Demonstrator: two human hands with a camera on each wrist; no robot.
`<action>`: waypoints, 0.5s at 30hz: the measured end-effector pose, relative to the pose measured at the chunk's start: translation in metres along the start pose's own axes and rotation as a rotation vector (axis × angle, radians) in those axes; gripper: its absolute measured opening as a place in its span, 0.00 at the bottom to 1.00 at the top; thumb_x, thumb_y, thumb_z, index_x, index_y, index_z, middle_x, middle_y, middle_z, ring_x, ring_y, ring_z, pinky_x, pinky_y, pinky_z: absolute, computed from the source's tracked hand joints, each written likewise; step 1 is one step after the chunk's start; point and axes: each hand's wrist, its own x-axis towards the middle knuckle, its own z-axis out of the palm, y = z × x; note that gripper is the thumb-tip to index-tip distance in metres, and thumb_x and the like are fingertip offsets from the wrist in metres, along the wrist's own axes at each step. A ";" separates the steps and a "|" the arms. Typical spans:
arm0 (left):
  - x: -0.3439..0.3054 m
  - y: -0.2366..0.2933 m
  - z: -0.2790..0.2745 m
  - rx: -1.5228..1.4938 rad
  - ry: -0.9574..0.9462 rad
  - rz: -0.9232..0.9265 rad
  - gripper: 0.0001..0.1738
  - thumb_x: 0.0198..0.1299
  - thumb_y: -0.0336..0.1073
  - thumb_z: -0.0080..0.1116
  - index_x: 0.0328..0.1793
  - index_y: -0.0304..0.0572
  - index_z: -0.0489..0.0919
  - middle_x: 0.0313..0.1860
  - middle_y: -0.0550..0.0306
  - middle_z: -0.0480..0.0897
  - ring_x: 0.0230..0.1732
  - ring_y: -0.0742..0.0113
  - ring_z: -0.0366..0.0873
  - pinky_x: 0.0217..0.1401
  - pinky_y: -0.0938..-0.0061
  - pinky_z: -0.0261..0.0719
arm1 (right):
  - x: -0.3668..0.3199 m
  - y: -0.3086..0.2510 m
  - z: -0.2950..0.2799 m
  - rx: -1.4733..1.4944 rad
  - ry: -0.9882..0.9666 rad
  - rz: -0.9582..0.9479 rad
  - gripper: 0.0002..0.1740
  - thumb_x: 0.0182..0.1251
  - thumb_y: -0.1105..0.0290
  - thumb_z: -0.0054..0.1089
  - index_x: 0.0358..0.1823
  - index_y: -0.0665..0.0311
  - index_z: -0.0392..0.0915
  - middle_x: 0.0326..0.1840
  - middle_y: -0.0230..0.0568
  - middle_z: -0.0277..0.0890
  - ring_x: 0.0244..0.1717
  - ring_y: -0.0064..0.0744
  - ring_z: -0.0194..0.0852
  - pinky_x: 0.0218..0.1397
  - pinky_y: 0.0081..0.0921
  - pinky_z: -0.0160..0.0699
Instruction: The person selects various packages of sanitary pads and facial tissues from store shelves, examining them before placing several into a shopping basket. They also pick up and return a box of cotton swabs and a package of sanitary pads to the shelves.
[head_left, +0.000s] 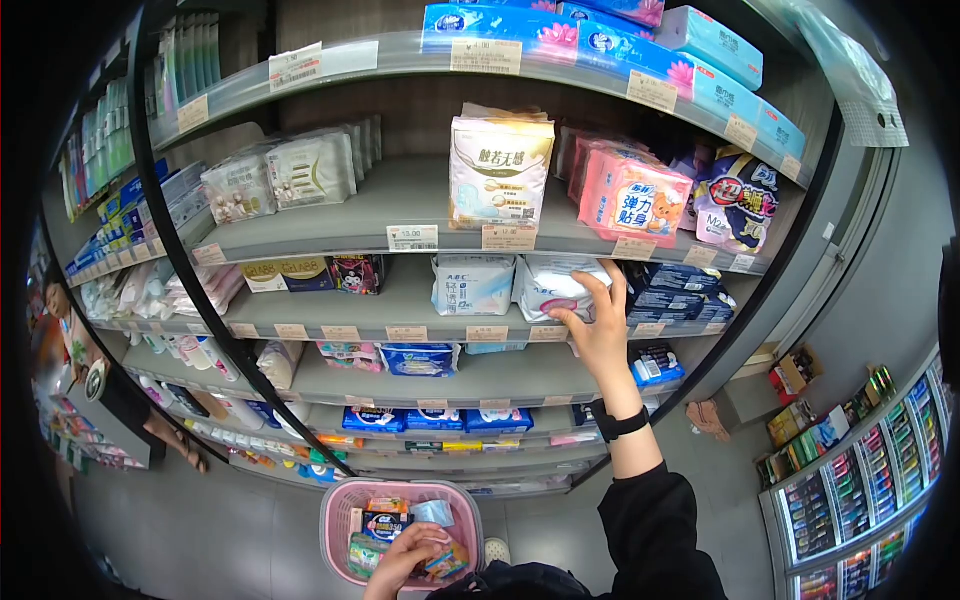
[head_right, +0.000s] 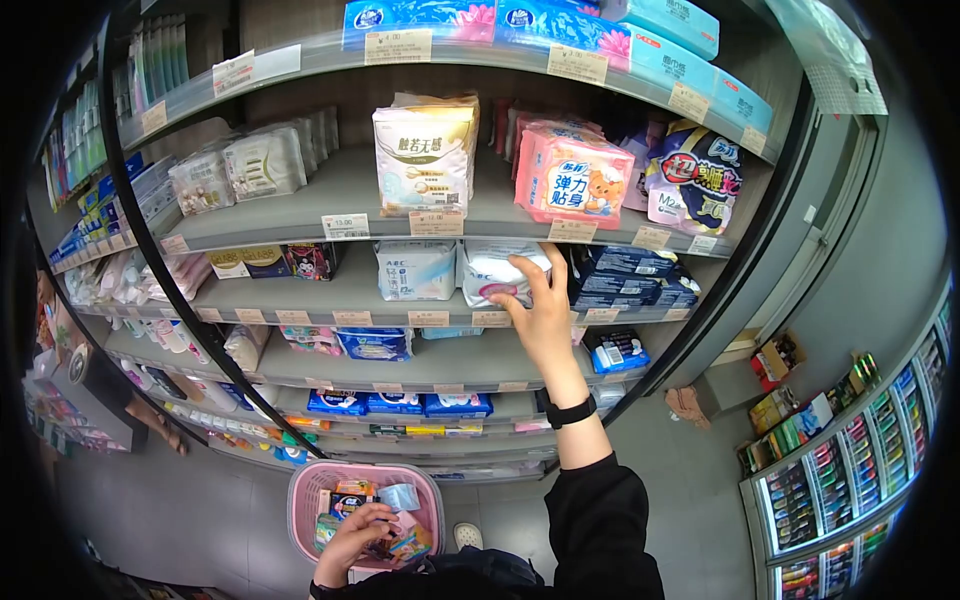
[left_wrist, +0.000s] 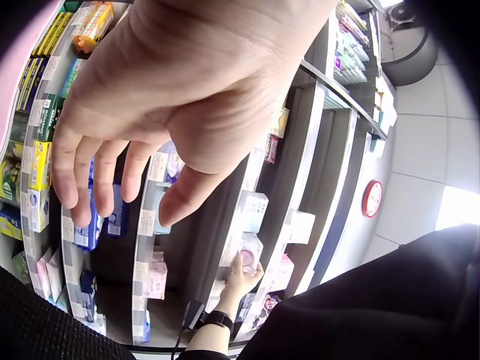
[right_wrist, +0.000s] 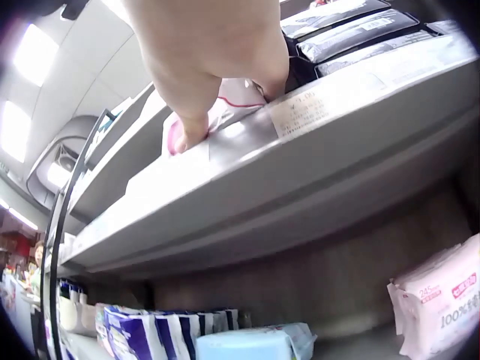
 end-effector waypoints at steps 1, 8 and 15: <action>-0.003 -0.001 -0.001 0.002 -0.002 0.005 0.20 0.62 0.23 0.57 0.61 0.38 0.72 0.53 0.51 0.80 0.55 0.64 0.79 0.53 0.73 0.79 | 0.001 -0.005 -0.007 0.028 -0.053 0.028 0.33 0.45 0.70 0.79 0.55 0.57 0.74 0.71 0.51 0.56 0.66 0.55 0.64 0.62 0.41 0.71; -0.018 -0.012 -0.013 -0.028 0.029 0.004 0.20 0.63 0.24 0.56 0.61 0.37 0.72 0.53 0.50 0.80 0.53 0.62 0.81 0.51 0.73 0.81 | 0.001 -0.015 -0.007 0.028 -0.102 0.062 0.32 0.47 0.74 0.75 0.57 0.57 0.72 0.72 0.54 0.54 0.67 0.60 0.62 0.63 0.44 0.71; -0.032 -0.011 -0.016 -0.049 0.084 -0.030 0.20 0.63 0.25 0.57 0.61 0.37 0.72 0.53 0.50 0.80 0.53 0.60 0.81 0.52 0.72 0.80 | 0.006 -0.013 -0.006 0.067 -0.097 0.056 0.29 0.48 0.72 0.75 0.53 0.60 0.73 0.69 0.54 0.58 0.67 0.59 0.63 0.64 0.42 0.70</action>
